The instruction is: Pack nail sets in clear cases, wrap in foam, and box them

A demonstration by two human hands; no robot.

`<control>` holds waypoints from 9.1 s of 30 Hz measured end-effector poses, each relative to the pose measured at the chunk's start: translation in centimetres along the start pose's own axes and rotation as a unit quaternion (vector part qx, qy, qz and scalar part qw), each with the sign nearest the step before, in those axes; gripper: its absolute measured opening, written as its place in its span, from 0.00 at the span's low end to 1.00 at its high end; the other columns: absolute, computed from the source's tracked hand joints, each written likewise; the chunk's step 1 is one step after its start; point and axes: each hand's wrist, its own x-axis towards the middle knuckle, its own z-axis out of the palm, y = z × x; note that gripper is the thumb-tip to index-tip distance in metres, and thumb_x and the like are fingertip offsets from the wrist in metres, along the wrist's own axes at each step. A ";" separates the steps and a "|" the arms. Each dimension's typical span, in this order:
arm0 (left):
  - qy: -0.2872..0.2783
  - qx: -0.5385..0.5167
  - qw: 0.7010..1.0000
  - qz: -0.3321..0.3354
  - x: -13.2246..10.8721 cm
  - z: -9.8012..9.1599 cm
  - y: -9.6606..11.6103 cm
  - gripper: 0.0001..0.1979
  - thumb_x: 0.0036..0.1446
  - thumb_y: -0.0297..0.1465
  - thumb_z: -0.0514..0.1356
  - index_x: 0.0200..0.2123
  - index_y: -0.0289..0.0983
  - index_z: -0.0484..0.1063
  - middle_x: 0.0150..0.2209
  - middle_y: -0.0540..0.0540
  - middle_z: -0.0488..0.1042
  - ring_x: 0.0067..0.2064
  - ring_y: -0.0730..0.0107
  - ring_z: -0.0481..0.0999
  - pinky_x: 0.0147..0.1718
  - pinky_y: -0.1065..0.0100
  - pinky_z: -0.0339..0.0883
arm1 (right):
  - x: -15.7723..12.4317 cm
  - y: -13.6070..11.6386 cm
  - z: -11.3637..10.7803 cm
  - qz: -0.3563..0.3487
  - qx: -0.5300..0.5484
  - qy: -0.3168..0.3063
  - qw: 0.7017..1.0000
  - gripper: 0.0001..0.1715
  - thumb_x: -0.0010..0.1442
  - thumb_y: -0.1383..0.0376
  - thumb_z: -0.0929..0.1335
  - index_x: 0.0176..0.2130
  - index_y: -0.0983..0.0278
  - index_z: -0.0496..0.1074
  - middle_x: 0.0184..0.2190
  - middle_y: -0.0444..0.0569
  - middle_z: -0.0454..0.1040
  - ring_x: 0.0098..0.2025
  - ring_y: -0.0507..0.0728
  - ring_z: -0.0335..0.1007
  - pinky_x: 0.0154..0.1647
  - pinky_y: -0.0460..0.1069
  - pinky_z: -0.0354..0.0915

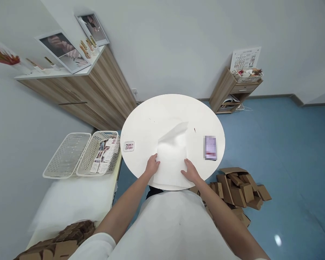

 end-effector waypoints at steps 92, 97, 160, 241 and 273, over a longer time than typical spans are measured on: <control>0.079 -0.044 0.994 -0.065 2.7 -12.5 -8.6 0.38 0.50 0.30 0.55 0.60 0.34 0.38 0.57 0.36 0.55 0.58 0.50 0.51 0.53 0.52 0.51 | 10.5 -25.2 10.6 0.053 0.296 -0.181 0.937 0.42 0.49 0.53 0.66 0.59 0.55 0.49 0.64 0.43 0.39 0.64 0.59 0.37 0.60 0.56 0.47; 0.081 -0.035 0.995 -0.040 0.2 -9.2 -5.3 0.36 0.49 0.28 0.53 0.60 0.37 0.41 0.57 0.41 0.56 0.58 0.55 0.53 0.52 0.57 0.55 | 7.3 -21.2 8.8 0.029 0.321 -0.171 0.931 0.42 0.48 0.55 0.67 0.59 0.55 0.50 0.64 0.43 0.32 0.63 0.58 0.39 0.58 0.54 0.51; -0.184 0.090 0.971 0.127 -2.5 -1.4 -0.7 0.11 0.57 0.33 0.47 0.36 0.40 0.68 0.33 0.49 0.73 0.34 0.68 0.71 0.34 0.68 0.62 | -1.5 -0.2 0.4 -0.029 -0.035 -0.013 0.999 0.13 0.60 0.62 0.55 0.30 0.62 0.64 0.32 0.46 0.70 0.34 0.53 0.64 0.34 0.47 0.58; -0.165 0.129 0.978 0.005 0.5 -1.9 -0.9 0.10 0.52 0.35 0.51 0.24 0.37 0.66 0.27 0.46 0.71 0.33 0.65 0.71 0.29 0.69 0.59 | 3.3 -1.9 1.7 0.032 0.118 0.050 0.991 0.15 0.55 0.58 0.56 0.32 0.62 0.67 0.29 0.46 0.72 0.32 0.55 0.67 0.32 0.49 0.62; -0.217 0.166 0.936 0.223 -3.7 -1.6 0.1 0.21 0.51 0.48 0.50 0.41 0.43 0.71 0.42 0.46 0.67 0.44 0.62 0.67 0.43 0.63 0.59 | -1.6 -4.9 0.8 -0.103 -0.057 -0.077 0.990 0.20 0.53 0.58 0.63 0.45 0.61 0.66 0.52 0.51 0.64 0.53 0.60 0.58 0.51 0.54 0.53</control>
